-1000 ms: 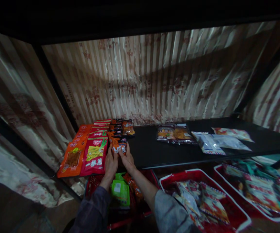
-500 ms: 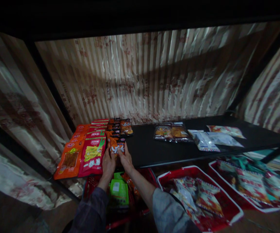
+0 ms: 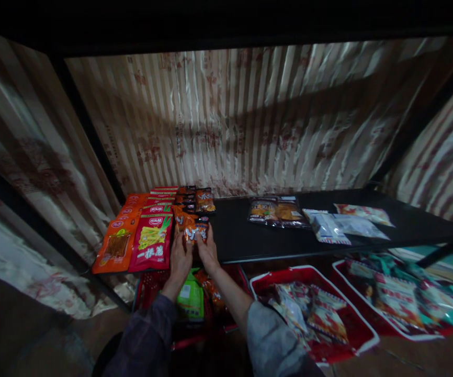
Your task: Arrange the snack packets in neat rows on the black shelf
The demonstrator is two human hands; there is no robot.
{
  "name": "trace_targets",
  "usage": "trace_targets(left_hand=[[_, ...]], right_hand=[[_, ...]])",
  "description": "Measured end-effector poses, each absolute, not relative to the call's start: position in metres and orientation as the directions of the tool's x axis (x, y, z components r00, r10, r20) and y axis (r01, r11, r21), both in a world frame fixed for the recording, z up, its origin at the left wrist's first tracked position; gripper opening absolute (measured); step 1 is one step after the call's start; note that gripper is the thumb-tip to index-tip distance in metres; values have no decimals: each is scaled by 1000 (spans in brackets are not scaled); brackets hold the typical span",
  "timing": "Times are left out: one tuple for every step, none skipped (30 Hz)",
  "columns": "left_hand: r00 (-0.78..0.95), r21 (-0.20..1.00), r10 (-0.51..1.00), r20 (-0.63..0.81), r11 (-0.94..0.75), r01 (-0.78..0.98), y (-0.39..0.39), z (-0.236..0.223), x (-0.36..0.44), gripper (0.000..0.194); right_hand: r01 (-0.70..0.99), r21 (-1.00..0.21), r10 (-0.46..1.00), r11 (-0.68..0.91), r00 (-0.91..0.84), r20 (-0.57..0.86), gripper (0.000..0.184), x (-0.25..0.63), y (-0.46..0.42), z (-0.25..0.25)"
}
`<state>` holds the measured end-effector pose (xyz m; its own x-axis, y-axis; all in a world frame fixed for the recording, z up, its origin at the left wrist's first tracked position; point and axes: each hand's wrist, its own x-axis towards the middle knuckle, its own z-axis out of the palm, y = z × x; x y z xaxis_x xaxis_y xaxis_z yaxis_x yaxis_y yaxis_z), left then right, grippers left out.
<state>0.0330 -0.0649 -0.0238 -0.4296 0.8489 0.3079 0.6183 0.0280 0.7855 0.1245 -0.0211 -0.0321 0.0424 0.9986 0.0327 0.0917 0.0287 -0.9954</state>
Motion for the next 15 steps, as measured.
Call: trace_targets(left_hand=[[-414, 790, 857, 308, 12, 613, -66, -26, 37, 49], [-399, 794, 864, 307, -2, 608, -67, -28, 42, 49], [-385, 797, 870, 308, -15, 604, -68, -31, 46, 48], [-369, 799, 877, 309, -29, 601, -69, -34, 51, 49], [-353, 799, 882, 311, -41, 600, -70, -37, 55, 50], [-341, 799, 888, 308, -47, 599, -71, -39, 58, 52], [-333, 800, 894, 300, -45, 599, -73, -41, 60, 53], [-327, 801, 901, 287, -38, 597, -74, -42, 62, 53], [-322, 804, 907, 271, -29, 594, -76, -44, 63, 53], [-318, 806, 912, 258, -21, 592, -78, -44, 63, 53], [-316, 806, 916, 248, -14, 592, -80, -45, 63, 53], [-316, 806, 918, 241, -7, 592, -82, -46, 62, 54], [-318, 805, 918, 238, -3, 593, -84, -46, 60, 55], [-322, 804, 916, 238, 0, 594, -86, -46, 58, 57], [-329, 804, 913, 241, 2, 594, -86, -47, 55, 57]], right_hand=[[89, -996, 998, 1, 64, 7, 79, 130, -21, -34], [84, -996, 996, -27, 87, -20, 82, 135, -20, -36], [74, -996, 993, -47, 107, -39, 84, 140, -19, -39], [62, -996, 991, -57, 121, -49, 86, 144, -18, -41], [51, -997, 990, -56, 130, -49, 86, 148, -18, -43], [44, -998, 990, -48, 135, -41, 85, 150, -17, -44], [42, -998, 990, -37, 137, -31, 84, 152, -17, -46], [44, -999, 989, -28, 147, -22, 82, 154, -17, -47], [49, -999, 987, -24, 162, -16, 81, 154, -18, -47], [52, -998, 984, -23, 177, -13, 80, 154, -18, -48], [51, -998, 982, -22, 189, -12, 79, 153, -18, -49], [49, -999, 981, -18, 195, -8, 80, 151, -19, -49], [45, -999, 981, -7, 195, 2, 80, 149, -19, -50], [42, -999, 982, 12, 186, 20, 81, 147, -20, -49], [41, -998, 984, 39, 170, 45, 80, 144, -20, -49]])
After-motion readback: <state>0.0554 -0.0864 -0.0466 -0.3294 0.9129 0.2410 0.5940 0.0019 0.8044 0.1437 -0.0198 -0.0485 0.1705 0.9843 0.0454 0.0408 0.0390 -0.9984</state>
